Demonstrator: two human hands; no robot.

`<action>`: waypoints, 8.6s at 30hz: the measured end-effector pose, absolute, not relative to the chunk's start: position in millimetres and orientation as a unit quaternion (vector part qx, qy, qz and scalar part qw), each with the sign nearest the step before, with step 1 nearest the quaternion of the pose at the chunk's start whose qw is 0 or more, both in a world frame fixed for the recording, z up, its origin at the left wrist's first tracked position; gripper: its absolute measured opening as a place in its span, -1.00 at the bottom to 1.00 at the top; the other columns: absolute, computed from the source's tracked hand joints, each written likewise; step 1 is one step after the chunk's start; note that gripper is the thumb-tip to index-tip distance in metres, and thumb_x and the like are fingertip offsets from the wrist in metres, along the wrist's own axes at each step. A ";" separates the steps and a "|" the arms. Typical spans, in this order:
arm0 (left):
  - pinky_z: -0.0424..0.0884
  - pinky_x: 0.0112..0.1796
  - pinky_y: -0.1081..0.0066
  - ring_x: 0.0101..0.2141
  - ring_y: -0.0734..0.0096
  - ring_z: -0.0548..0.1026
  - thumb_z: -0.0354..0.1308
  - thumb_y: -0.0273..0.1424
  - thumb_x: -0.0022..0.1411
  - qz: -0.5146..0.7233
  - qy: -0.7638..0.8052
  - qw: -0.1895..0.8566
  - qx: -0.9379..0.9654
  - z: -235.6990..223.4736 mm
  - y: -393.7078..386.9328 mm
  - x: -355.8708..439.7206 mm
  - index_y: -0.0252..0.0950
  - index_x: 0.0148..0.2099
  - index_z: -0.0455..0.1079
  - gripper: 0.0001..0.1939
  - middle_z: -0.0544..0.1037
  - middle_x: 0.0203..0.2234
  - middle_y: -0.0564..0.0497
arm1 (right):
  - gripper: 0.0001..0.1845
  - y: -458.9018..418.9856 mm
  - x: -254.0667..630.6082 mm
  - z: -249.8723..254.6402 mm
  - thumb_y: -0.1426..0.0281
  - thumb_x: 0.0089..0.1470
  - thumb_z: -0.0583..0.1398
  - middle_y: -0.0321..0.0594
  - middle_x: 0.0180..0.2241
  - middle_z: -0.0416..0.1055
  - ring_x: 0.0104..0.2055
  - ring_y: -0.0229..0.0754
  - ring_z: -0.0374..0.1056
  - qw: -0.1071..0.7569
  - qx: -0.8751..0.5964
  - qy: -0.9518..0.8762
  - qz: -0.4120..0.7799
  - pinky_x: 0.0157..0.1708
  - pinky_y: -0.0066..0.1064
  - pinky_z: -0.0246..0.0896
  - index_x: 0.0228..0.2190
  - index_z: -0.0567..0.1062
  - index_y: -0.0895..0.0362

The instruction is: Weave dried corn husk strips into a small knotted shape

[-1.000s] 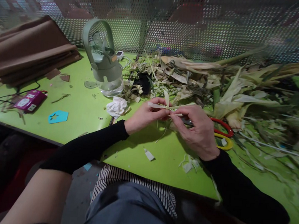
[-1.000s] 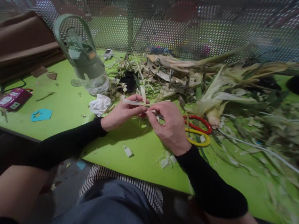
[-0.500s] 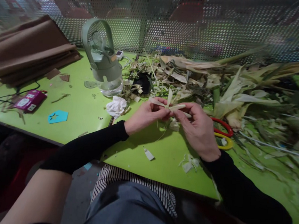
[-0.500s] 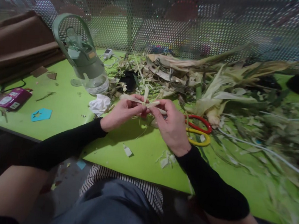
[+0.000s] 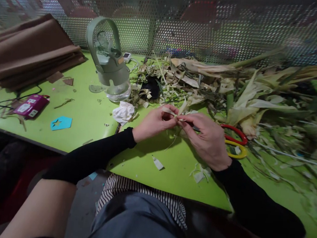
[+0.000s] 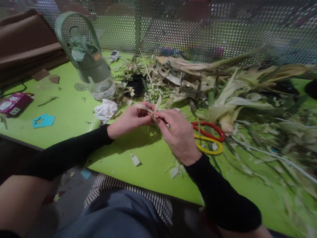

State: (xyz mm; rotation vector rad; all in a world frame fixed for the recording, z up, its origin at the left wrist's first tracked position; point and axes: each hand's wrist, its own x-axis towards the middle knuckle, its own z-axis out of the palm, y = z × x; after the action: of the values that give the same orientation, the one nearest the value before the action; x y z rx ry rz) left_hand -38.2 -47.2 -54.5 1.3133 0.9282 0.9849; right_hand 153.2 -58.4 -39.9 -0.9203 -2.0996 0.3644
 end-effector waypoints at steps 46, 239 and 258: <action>0.48 -0.20 0.45 -0.35 0.56 0.55 0.26 -0.33 0.38 0.427 0.333 0.669 0.509 -39.4 -56.3 -34.3 -0.35 -0.29 0.37 -0.77 0.49 -0.38 0.08 | -0.68 -56.3 145.1 -51.3 0.11 0.12 0.45 -0.27 -0.33 0.56 -0.34 -0.16 0.49 0.502 -0.445 -0.654 0.349 -0.32 -0.28 0.52 -0.26 0.56 0.04; 0.53 -0.06 0.40 -0.15 0.42 0.63 0.23 -0.45 0.38 0.290 0.334 0.680 0.585 -50.5 -52.5 -46.8 -0.36 -0.07 0.48 -0.89 0.66 -0.14 -0.11 | -0.89 -52.2 172.4 -15.0 0.21 0.31 0.22 -0.09 -0.15 0.59 -0.18 -0.01 0.48 0.346 -0.421 -0.817 0.190 -0.18 -0.14 0.41 -0.18 0.48 -0.05; 0.51 -0.12 0.32 -0.33 0.46 0.62 0.12 -0.61 0.37 0.306 0.336 0.730 0.511 -52.1 -57.1 -41.5 -0.29 0.07 0.20 -0.71 0.61 -0.37 0.03 | -0.62 -53.3 151.8 -48.9 -0.04 0.38 0.15 -0.33 -0.43 0.30 -0.51 -0.24 0.16 0.470 -0.464 -0.708 0.248 -0.53 -0.33 0.08 -0.26 0.36 -0.01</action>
State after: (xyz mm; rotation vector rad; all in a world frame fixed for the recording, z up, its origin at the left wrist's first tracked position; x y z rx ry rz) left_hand -41.5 -57.1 -52.1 1.1242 0.7403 0.6736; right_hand 151.8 -53.3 -48.9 -1.1375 -1.7352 0.6084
